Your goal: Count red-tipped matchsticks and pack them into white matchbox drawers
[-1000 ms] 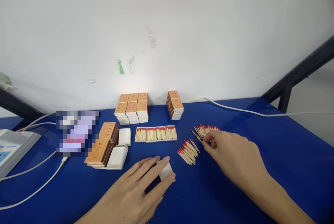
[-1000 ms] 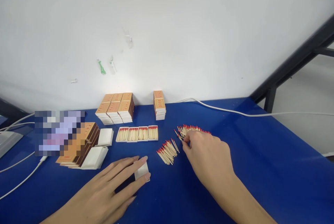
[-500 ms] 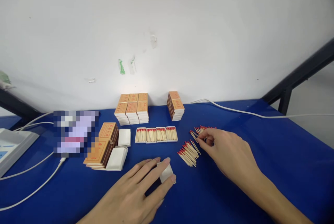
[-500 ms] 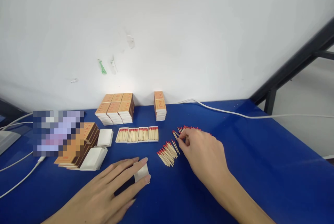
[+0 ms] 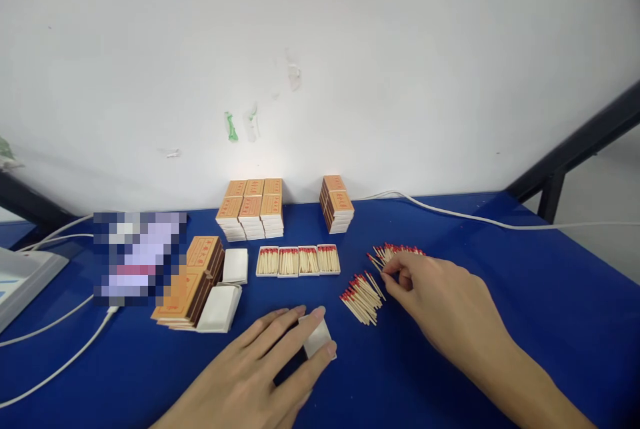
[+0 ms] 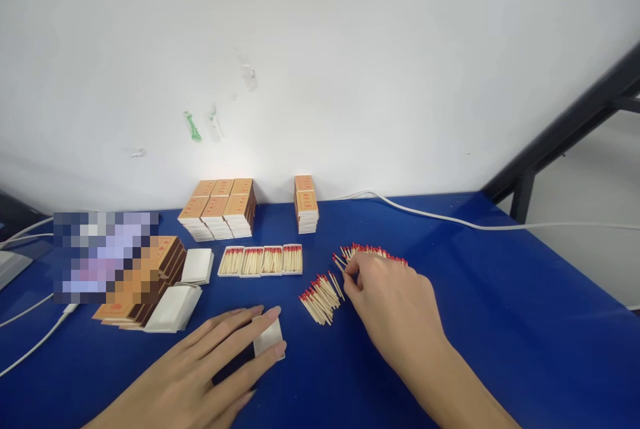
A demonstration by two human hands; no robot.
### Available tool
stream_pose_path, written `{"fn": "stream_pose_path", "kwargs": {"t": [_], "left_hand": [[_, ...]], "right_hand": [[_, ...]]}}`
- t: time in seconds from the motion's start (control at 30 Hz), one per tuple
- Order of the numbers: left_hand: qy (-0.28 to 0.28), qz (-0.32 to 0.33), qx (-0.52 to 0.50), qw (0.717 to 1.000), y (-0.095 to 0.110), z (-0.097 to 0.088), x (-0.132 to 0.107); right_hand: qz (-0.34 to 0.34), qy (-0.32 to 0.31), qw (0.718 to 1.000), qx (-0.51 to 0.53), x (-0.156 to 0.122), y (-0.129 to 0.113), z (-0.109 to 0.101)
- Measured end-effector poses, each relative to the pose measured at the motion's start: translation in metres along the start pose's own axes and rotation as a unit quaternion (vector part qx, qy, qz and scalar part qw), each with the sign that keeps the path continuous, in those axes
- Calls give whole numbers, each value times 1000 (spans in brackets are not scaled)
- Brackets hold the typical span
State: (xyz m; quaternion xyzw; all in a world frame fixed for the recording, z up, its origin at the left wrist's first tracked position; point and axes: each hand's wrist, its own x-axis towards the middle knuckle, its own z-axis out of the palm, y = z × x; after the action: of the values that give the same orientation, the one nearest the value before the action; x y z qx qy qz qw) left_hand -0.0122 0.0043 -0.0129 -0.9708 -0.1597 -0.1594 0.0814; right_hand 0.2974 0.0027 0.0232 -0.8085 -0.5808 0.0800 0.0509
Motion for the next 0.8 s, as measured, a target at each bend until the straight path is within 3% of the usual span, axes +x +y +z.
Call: {"fn": "stream_pose_path", "kwargs": {"t": [0.23,0.5,0.63,0.8], "left_hand": [[2,-3,2,1000,-2,3,2],[16,-2,-7,1000,-1,8,-1],[20,-5,-17,1000,-1,10,-2],[14,-9,-13,1000,-1,10,-2]], "right_hand": [[-29,-23,998,42,-8,-2,-6],[-74,-21,992,97,-16,7,4],[-67,36,991,109,-14,9,4],[-56,113,991,47,-21,0,16]]}}
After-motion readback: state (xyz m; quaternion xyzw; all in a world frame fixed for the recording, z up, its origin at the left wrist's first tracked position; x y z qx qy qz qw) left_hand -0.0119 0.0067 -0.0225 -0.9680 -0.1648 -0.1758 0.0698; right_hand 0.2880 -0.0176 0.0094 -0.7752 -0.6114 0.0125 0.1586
